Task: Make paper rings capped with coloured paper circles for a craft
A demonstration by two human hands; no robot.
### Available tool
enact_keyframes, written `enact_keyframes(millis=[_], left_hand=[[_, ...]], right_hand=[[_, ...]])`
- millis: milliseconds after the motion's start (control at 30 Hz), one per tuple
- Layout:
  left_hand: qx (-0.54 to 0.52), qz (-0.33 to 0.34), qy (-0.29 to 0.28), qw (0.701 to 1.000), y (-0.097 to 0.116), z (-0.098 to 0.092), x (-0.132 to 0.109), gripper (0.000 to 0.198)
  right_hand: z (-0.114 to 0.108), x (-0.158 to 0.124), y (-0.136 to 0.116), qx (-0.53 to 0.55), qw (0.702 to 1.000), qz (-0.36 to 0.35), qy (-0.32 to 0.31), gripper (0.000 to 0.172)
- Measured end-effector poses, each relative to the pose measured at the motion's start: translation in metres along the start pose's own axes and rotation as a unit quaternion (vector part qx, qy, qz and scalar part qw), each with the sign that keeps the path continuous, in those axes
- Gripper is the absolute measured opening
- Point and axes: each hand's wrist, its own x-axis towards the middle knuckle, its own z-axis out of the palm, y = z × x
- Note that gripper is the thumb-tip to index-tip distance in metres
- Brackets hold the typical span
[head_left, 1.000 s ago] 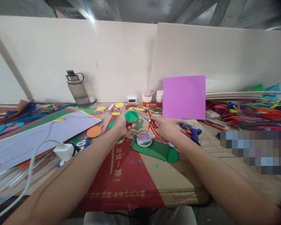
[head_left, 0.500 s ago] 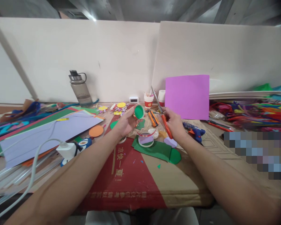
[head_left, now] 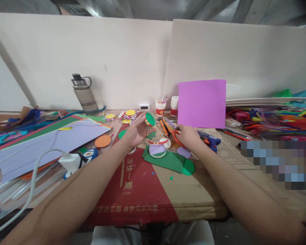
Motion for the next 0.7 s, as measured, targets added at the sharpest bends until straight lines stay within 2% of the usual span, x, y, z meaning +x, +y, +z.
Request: enact_keyframes(millis=[133, 300, 400, 500, 600, 667, 700], left_hand=[[0.007, -0.002, 0.039, 0.999, 0.002, 0.001, 0.0, 0.027], [0.006, 0.02, 0.065, 0.998, 0.003, -0.002, 0.001, 0.027], [0.011, 0.034, 0.072, 0.997, 0.001, -0.005, 0.003, 0.034], [0.012, 0.043, 0.083, 0.996, 0.0, -0.007, 0.005, 0.039], [0.004, 0.055, 0.103, 0.993, 0.0, -0.005, 0.006, 0.037], [0.002, 0.059, 0.113, 0.992, 0.002, -0.003, 0.006, 0.035], [0.004, 0.059, 0.115, 0.992, 0.002, -0.002, 0.006, 0.034]], right_hand=[[0.002, 0.0, 0.002, -0.041, 0.999, -0.007, -0.017, 0.039], [0.002, 0.0, 0.004, -0.077, 0.994, -0.061, -0.042, 0.039], [-0.006, -0.003, 0.001, -0.095, 0.992, -0.078, -0.015, 0.034], [-0.012, -0.008, -0.005, 0.013, 0.984, -0.179, 0.018, 0.033], [-0.01, -0.012, -0.011, 0.138, 0.936, -0.322, -0.035, 0.032], [-0.007, -0.012, -0.013, 0.163, 0.919, -0.354, -0.061, 0.024], [-0.006, -0.011, -0.013, 0.168, 0.923, -0.342, -0.057, 0.021]])
